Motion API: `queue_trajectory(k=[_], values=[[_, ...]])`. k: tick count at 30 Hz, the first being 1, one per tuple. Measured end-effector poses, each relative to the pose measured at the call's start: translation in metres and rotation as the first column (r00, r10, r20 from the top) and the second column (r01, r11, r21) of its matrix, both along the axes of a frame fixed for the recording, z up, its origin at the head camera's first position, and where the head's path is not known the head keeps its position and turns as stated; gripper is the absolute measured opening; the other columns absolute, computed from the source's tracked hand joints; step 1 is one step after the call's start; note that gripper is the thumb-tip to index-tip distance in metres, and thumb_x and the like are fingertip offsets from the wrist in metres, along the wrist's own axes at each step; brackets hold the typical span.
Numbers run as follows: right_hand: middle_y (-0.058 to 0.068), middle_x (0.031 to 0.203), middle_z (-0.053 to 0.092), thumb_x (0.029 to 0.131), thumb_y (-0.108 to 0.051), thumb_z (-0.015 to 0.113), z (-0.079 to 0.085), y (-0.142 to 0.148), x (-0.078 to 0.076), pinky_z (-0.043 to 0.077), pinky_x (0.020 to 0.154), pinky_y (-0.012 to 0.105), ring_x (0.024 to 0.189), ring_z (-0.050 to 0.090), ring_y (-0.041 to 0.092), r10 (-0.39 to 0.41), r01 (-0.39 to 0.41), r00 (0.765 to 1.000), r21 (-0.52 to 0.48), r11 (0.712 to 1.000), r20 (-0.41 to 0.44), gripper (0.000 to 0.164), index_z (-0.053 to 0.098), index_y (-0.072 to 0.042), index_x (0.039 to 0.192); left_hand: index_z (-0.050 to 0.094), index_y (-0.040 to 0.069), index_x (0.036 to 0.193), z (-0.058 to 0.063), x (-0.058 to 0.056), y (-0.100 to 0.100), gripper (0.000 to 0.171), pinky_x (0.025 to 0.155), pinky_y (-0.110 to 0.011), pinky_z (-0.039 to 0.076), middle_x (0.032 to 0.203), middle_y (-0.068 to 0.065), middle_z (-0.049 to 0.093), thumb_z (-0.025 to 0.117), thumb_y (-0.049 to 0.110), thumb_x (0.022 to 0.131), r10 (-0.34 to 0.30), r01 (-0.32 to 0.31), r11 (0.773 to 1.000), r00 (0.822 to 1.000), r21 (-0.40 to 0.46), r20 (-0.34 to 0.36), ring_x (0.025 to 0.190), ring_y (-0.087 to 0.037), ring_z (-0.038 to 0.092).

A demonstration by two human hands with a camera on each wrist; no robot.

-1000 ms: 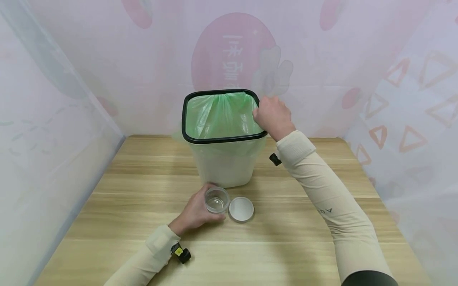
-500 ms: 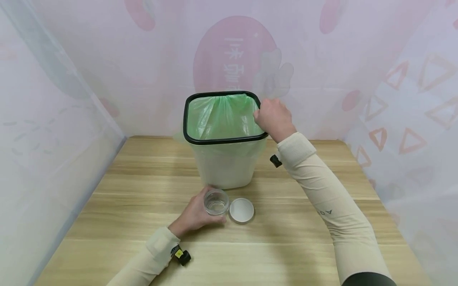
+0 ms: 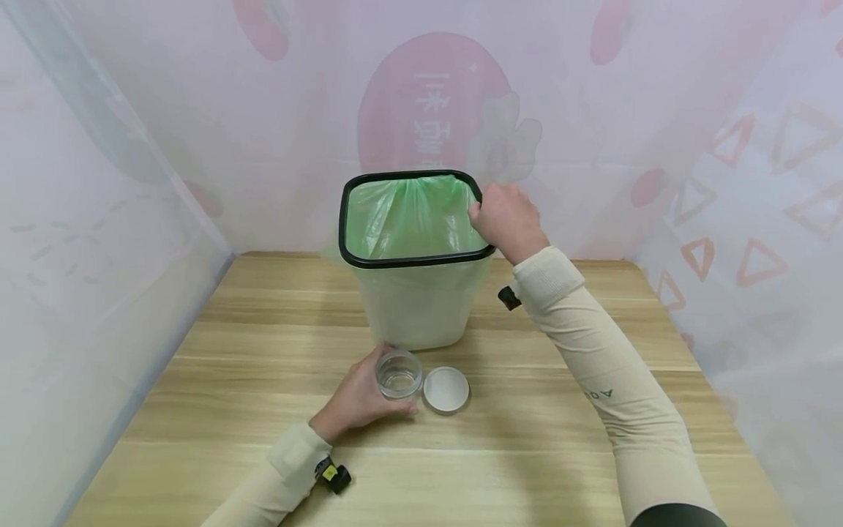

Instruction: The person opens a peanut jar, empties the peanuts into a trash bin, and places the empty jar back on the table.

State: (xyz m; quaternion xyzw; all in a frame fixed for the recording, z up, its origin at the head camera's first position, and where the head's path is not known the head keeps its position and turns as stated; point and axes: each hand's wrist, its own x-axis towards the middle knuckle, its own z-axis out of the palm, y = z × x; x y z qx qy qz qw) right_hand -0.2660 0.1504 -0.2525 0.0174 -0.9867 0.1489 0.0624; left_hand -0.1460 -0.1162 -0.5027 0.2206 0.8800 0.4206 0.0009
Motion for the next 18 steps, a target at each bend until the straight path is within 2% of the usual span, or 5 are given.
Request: queue_trajectory(k=[5, 11, 15, 18], values=[[0.012, 0.084, 0.058, 0.092, -0.034, 0.039, -0.001, 0.004, -0.001, 0.047, 0.055, 0.039, 0.075, 0.056, 0.029, -0.015, 0.015, 1.0, -0.021, 1.0, -0.008, 0.032, 0.049, -0.011, 0.072, 0.047, 0.023, 0.129, 0.003, 0.001, -0.003, 0.097, 0.098, -0.038, 0.051, 0.12, 0.004, 0.064, 0.092, 0.053, 0.049, 0.029, -0.029, 0.999, 1.0, -0.024, 0.005, 0.11, -0.014, 0.062], [0.009, 0.076, 0.051, 0.094, -0.04, 0.034, -0.004, 0.011, -0.002, 0.043, 0.054, 0.036, 0.071, 0.053, 0.028, -0.039, 0.034, 0.998, -0.085, 0.996, -0.055, 0.038, 0.045, -0.012, 0.071, 0.047, 0.022, 0.135, 0.012, 0.002, -0.011, 0.101, 0.1, -0.043, 0.049, 0.127, 0.005, 0.061, 0.084, 0.067, 0.052, 0.057, -0.057, 0.995, 0.998, -0.076, -0.008, 0.117, -0.016, 0.059], [0.005, 0.068, 0.044, 0.094, -0.041, 0.032, -0.006, 0.017, -0.003, 0.04, 0.052, 0.035, 0.064, 0.048, 0.026, -0.052, 0.038, 0.995, -0.152, 0.988, -0.086, 0.041, 0.042, -0.012, 0.067, 0.047, 0.022, 0.138, 0.019, 0.002, -0.016, 0.096, 0.106, -0.047, 0.044, 0.135, 0.006, 0.056, 0.078, 0.069, 0.061, 0.078, -0.079, 0.99, 0.997, -0.116, -0.009, 0.128, -0.019, 0.052], [0.004, 0.064, 0.041, 0.094, -0.042, 0.03, -0.009, 0.022, -0.004, 0.038, 0.051, 0.034, 0.06, 0.044, 0.024, -0.06, 0.032, 0.99, -0.213, 0.977, -0.124, 0.043, 0.041, -0.013, 0.064, 0.047, 0.021, 0.138, 0.024, 0.001, -0.02, 0.084, 0.11, -0.05, 0.04, 0.139, 0.003, 0.054, 0.071, 0.067, 0.072, 0.1, -0.098, 0.987, 0.995, -0.128, 0.01, 0.133, -0.023, 0.048]])
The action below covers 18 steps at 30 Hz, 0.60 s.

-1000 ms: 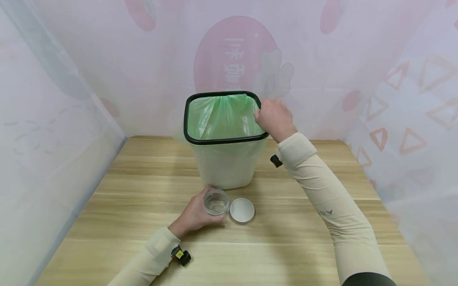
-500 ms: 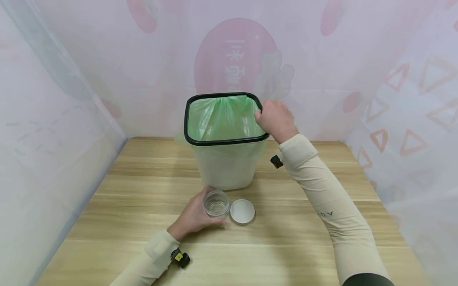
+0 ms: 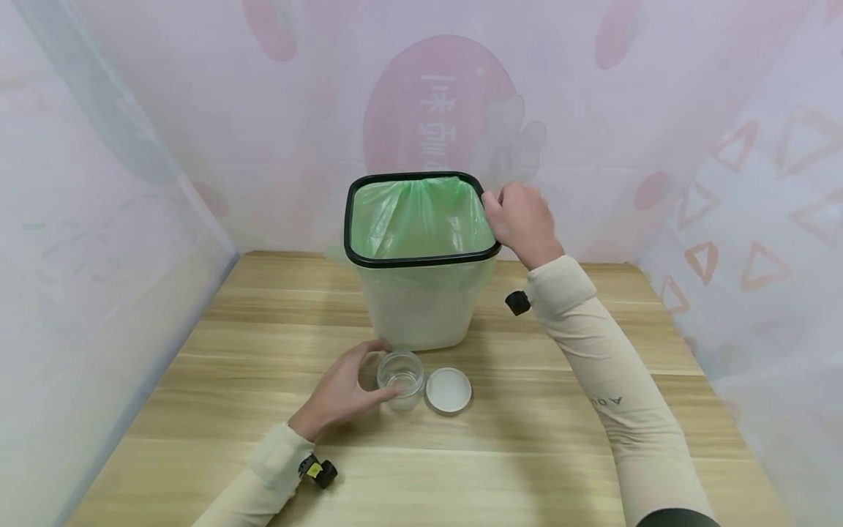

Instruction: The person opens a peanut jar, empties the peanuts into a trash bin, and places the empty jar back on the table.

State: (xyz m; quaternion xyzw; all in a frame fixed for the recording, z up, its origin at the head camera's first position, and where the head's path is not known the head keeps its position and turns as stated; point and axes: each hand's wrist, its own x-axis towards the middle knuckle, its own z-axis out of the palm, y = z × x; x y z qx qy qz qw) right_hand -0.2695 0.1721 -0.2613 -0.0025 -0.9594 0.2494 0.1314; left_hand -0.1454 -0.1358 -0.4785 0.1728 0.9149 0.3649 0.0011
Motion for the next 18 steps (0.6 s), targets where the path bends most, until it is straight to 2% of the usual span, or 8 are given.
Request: queue_trajectory(k=[4, 7, 13, 18], values=[[0.005, 0.062, 0.041, 0.096, -0.041, 0.029, -0.004, 0.006, 0.003, 0.036, 0.05, 0.034, 0.058, 0.043, 0.023, -0.005, 0.001, 0.998, -0.081, 0.997, -0.06, 0.045, 0.04, -0.013, 0.062, 0.045, 0.017, 0.141, 0.005, -0.001, -0.006, 0.073, 0.112, -0.054, 0.037, 0.144, -0.006, 0.05, 0.056, 0.065, 0.087, 0.011, -0.011, 1.0, 1.0, -0.003, 0.025, 0.136, -0.03, 0.045], [0.005, 0.061, 0.041, 0.097, -0.043, 0.028, -0.009, 0.009, 0.009, 0.036, 0.05, 0.034, 0.057, 0.043, 0.024, -0.004, -0.004, 0.996, -0.09, 0.996, -0.089, 0.048, 0.04, -0.013, 0.061, 0.043, 0.011, 0.143, 0.008, -0.001, -0.011, 0.072, 0.112, -0.056, 0.035, 0.146, -0.012, 0.048, 0.048, 0.062, 0.092, 0.008, -0.008, 1.0, 1.0, -0.011, 0.016, 0.136, -0.033, 0.044], [0.007, 0.065, 0.045, 0.099, -0.051, 0.02, -0.015, 0.012, 0.025, 0.037, 0.052, 0.035, 0.059, 0.045, 0.025, 0.034, -0.038, 0.996, -0.057, 0.998, -0.084, 0.056, 0.042, -0.013, 0.064, 0.036, 0.007, 0.147, 0.02, -0.005, -0.019, 0.074, 0.116, -0.056, 0.03, 0.151, -0.017, 0.041, 0.046, 0.058, 0.095, -0.022, 0.016, 0.995, 0.998, -0.095, -0.056, 0.14, -0.036, 0.037], [0.008, 0.068, 0.044, 0.1, -0.053, 0.013, -0.019, 0.016, 0.037, 0.038, 0.055, 0.035, 0.063, 0.045, 0.026, 0.055, -0.06, 0.995, -0.046, 0.997, -0.086, 0.058, 0.042, -0.012, 0.07, 0.027, 0.007, 0.152, 0.03, -0.009, -0.02, 0.082, 0.119, -0.057, 0.022, 0.156, -0.02, 0.031, 0.044, 0.062, 0.094, -0.05, 0.026, 0.975, 0.994, -0.222, -0.1, 0.145, -0.039, 0.026]])
